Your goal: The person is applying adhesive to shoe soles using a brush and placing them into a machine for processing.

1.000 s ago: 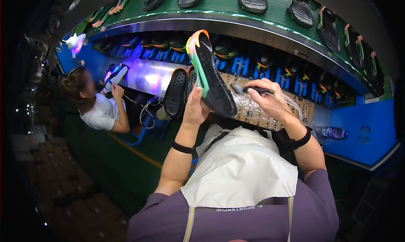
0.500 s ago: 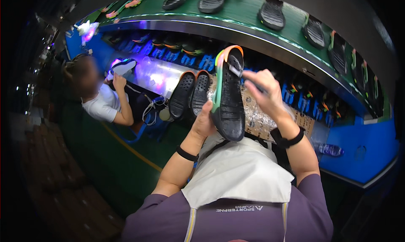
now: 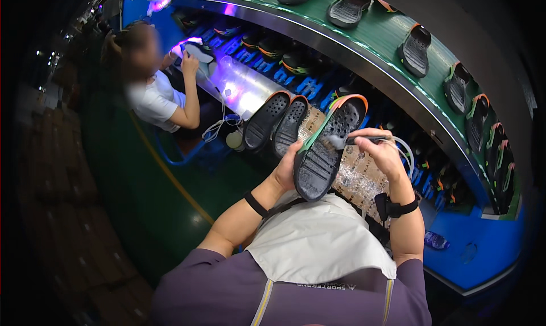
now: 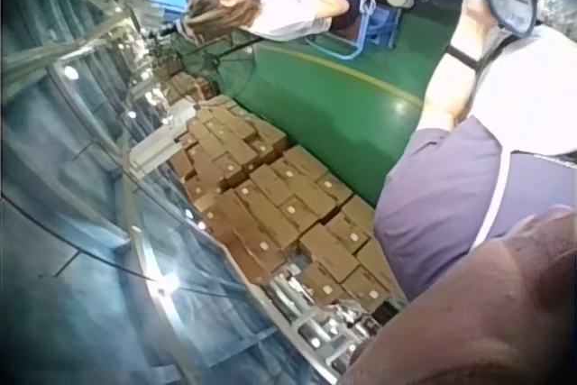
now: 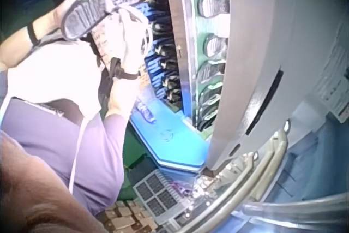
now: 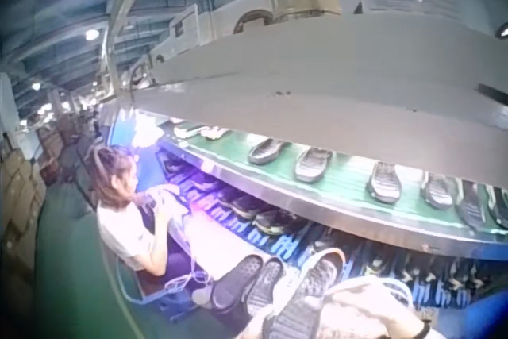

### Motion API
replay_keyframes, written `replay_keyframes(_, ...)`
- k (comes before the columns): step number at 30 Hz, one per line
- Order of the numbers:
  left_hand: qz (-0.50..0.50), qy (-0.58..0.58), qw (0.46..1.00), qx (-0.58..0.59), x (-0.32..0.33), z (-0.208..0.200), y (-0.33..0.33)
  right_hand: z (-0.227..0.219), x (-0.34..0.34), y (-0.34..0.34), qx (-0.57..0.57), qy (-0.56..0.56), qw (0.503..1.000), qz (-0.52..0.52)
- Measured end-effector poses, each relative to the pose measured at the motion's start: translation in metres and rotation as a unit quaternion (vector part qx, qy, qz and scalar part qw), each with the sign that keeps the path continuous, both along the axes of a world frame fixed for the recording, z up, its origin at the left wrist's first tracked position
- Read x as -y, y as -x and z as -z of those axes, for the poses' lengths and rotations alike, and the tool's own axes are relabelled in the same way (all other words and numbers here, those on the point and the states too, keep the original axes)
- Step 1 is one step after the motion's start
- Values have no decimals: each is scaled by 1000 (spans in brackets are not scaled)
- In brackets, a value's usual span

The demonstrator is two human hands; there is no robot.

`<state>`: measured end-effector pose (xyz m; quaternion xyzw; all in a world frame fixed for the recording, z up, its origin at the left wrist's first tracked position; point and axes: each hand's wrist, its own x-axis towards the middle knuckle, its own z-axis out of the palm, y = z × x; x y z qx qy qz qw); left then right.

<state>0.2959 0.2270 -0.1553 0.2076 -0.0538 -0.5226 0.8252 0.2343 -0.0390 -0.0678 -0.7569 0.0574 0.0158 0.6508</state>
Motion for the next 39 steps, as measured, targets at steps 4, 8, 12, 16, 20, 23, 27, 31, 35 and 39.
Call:
replay_keyframes(4,-9,1,999,-37,-4,11,7,13,-13,-9,137,242,954,113)
replay_keyframes(8,-69,-17,996,-57,-17,23,-4,12,-27,11,128,155,976,82)
replay_keyframes(12,-98,-30,989,-107,-30,80,-54,39,-23,33,103,78,975,178)
replay_keyframes(16,-100,-102,985,-95,-50,151,-107,56,-22,54,69,55,985,150)
replay_keyframes(20,-229,-121,940,-224,-47,164,-103,60,-17,70,21,66,985,159)
replay_keyframes(23,-245,-153,927,-241,-52,145,-78,62,-14,76,23,62,983,172)
replay_keyframes(27,-285,-307,896,-145,-72,151,-48,55,-17,78,24,69,982,173)
replay_keyframes(31,-315,-473,823,-19,-64,132,-46,60,-13,79,16,70,983,171)
replay_keyframes(35,-312,-672,565,363,-70,131,-75,62,-8,69,17,76,981,177)
replay_keyframes(39,-302,-583,528,539,-63,38,-150,60,-5,62,24,72,978,196)
